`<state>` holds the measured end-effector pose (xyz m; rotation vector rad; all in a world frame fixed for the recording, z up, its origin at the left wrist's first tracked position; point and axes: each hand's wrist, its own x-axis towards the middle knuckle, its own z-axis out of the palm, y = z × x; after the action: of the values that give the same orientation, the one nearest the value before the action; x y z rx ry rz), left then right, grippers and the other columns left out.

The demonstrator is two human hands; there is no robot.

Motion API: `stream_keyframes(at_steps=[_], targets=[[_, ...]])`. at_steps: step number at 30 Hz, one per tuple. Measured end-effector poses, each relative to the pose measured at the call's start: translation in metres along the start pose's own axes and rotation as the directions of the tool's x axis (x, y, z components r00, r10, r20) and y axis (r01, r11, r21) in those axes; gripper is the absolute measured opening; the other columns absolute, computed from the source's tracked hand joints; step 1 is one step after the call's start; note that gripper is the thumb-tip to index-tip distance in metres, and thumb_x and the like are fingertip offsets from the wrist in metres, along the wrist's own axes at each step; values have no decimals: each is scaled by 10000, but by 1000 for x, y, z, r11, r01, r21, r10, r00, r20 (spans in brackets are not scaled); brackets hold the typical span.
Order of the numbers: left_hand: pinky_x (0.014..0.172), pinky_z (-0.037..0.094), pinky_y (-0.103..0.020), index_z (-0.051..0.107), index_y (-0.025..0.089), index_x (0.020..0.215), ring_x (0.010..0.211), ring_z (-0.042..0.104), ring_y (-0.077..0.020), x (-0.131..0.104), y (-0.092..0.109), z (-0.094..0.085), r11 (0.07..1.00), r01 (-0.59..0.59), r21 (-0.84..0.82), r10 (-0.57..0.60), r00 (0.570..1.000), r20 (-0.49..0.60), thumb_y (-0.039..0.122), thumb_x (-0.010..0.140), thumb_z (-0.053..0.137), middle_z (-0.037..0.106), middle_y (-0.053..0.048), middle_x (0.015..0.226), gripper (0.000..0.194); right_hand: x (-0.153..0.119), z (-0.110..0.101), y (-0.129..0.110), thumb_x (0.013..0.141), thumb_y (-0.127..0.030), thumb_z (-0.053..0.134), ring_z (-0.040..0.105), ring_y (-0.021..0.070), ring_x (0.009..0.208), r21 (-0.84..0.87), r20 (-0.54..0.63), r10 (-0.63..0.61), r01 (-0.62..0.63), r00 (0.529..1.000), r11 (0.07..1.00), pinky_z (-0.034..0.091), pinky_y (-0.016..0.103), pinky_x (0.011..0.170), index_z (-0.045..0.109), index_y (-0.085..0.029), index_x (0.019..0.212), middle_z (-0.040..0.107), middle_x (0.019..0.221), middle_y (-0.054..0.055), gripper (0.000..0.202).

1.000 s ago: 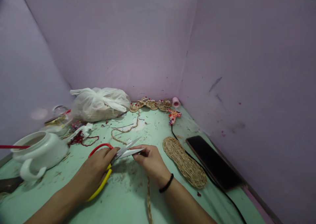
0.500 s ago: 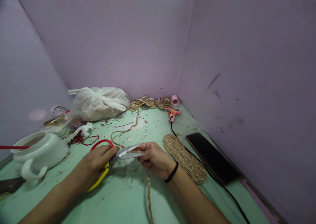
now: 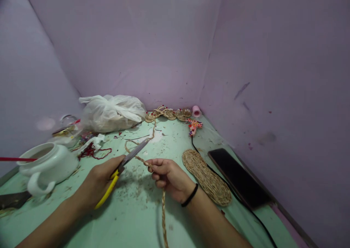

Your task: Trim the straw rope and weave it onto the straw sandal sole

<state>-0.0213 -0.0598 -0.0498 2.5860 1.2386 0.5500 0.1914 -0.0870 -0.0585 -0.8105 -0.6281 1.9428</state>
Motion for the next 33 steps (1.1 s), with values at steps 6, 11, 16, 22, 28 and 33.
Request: stream_keyframes(at_steps=[6,11,16,22,28,33], targets=[[742,409,-345,411,154,1120,864,463,-210,-1,3,7,993,-32,110,37,998,-45,46,668,365,505,-94,957,467,2,3,3,636,-78,600,287,13,419,105,-2,-20,20,1000,994,148,107,329,622,-82,791,459,594,-13,157],[708,405,-369,448,140,1117,815,460,-225,-2,7,23,959,-108,261,115,993,-13,51,686,370,495,-107,909,448,0,7,4,673,-197,616,188,9,352,57,-78,-53,58,996,997,97,121,309,548,-137,688,347,470,-82,92],[693,405,-379,451,125,1134,797,460,-234,-1,10,23,939,-54,340,64,998,-18,83,717,378,508,-121,907,425,-4,15,5,606,-111,537,190,11,342,-124,-65,-103,94,993,988,75,156,310,537,-138,674,430,485,-70,73],[711,407,-351,419,173,1157,814,473,-214,-2,9,20,950,-1,313,-10,999,34,74,692,397,520,-92,918,476,-4,18,7,624,-170,531,168,23,325,-209,-73,-196,177,978,962,59,194,320,541,-141,666,416,445,-77,52],[701,412,-317,424,202,1135,815,492,-202,-3,10,19,966,44,255,-62,996,64,56,671,389,533,-66,899,488,-2,16,12,692,-311,564,191,26,370,-349,-64,-331,289,942,891,85,210,366,528,-140,606,453,526,-47,195],[698,417,-325,417,188,1138,815,506,-206,-3,9,16,964,36,265,-56,996,68,57,682,386,555,-74,905,475,-2,13,13,750,-342,514,199,52,414,-501,-34,-406,336,913,798,107,225,400,527,-143,611,403,512,-50,243]])
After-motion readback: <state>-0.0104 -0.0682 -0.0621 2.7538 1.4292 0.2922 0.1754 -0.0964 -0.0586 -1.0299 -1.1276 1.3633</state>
